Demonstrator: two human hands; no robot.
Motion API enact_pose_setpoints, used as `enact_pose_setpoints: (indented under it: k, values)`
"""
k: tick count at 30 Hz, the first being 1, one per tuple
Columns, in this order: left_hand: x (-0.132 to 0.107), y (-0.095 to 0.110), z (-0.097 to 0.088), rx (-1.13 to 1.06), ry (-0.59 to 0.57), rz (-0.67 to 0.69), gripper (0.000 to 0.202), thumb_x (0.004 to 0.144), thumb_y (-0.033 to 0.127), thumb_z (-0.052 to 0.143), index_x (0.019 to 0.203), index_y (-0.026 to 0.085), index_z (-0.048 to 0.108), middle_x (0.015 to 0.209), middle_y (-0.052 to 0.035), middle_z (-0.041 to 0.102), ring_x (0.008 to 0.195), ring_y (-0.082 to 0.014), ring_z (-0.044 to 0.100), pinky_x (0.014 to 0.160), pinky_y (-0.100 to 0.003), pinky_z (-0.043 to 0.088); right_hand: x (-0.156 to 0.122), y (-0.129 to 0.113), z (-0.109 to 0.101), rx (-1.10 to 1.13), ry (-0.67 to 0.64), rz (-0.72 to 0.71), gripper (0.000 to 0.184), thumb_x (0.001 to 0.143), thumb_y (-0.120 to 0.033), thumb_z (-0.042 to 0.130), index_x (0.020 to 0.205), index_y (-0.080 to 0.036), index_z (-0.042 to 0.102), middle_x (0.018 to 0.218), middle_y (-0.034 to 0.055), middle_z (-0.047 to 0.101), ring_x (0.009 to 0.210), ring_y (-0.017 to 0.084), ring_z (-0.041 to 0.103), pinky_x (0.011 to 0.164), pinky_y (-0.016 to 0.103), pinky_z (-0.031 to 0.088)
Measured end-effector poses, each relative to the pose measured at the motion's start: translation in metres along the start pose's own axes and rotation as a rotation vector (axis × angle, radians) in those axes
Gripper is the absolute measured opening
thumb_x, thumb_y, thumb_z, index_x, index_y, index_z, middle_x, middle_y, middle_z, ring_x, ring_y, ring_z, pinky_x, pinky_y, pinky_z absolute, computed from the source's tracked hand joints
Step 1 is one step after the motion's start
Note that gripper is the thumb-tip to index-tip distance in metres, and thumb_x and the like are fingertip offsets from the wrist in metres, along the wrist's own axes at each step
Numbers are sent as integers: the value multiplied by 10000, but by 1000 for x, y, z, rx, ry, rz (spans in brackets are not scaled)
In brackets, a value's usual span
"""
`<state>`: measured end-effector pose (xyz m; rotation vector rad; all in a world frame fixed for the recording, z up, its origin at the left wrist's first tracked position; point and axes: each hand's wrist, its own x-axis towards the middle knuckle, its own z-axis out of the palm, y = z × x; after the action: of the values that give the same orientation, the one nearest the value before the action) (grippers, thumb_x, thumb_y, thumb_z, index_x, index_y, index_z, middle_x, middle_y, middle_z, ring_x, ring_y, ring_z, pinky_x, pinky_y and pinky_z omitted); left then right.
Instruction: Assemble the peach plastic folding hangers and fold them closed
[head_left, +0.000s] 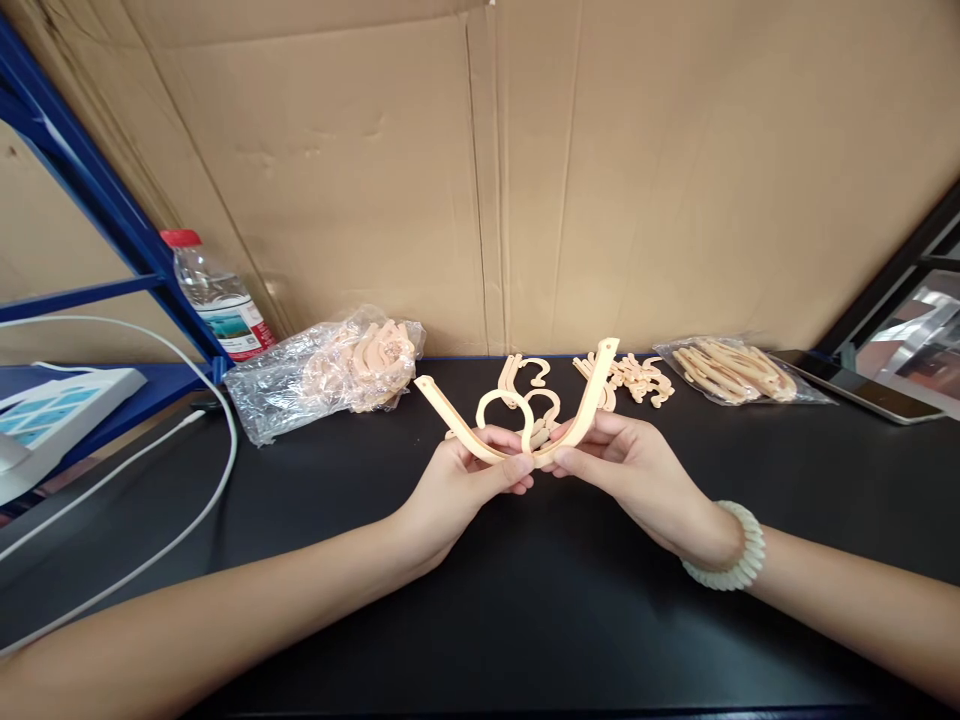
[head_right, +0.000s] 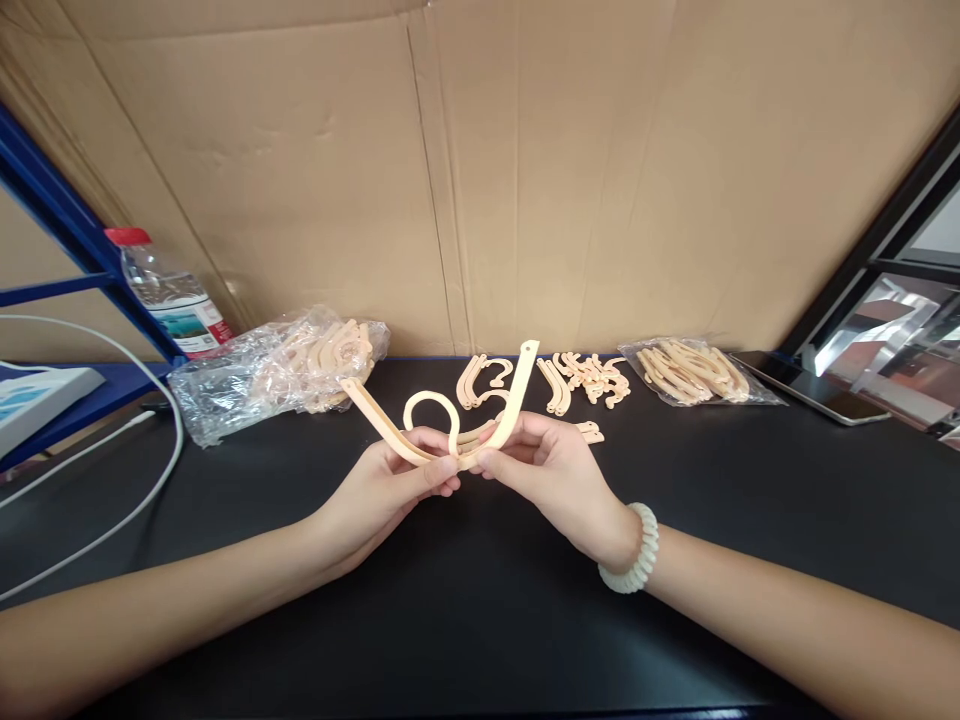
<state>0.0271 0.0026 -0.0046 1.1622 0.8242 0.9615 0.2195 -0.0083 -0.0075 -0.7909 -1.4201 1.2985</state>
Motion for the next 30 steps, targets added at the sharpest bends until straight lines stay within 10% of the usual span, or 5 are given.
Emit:
enact_pose_setpoints:
  k: [7, 17, 30]
  values:
    - [5, 18, -11, -92, 100, 20, 247, 724, 241, 827, 742, 153, 597, 698, 28, 633, 669, -71, 621, 688, -170, 535, 18, -20, -38, -94, -5, -44, 252, 739, -320, 811, 856, -197, 626, 756, -5, 641, 695, 141, 631, 682, 299, 560]
    - [23, 46, -47, 53, 22, -1, 220, 663, 203, 852, 805, 150, 692, 791, -13, 693, 740, -95, 661, 717, -166, 547, 26, -45, -106, -825, -241, -48, 246, 778, -426, 746, 761, -205, 641, 724, 17, 666, 652, 166, 631, 584, 281, 507]
    - [24, 48, -63, 1560, -472, 675, 170, 963, 275, 506, 888, 180, 624, 836, -37, 630, 759, -168, 578, 670, -269, 427, 24, -41, -117, -1016, -475, -99, 223, 797, -393, 721, 740, -203, 620, 918, 38, 637, 892, 212, 604, 810, 338, 455]
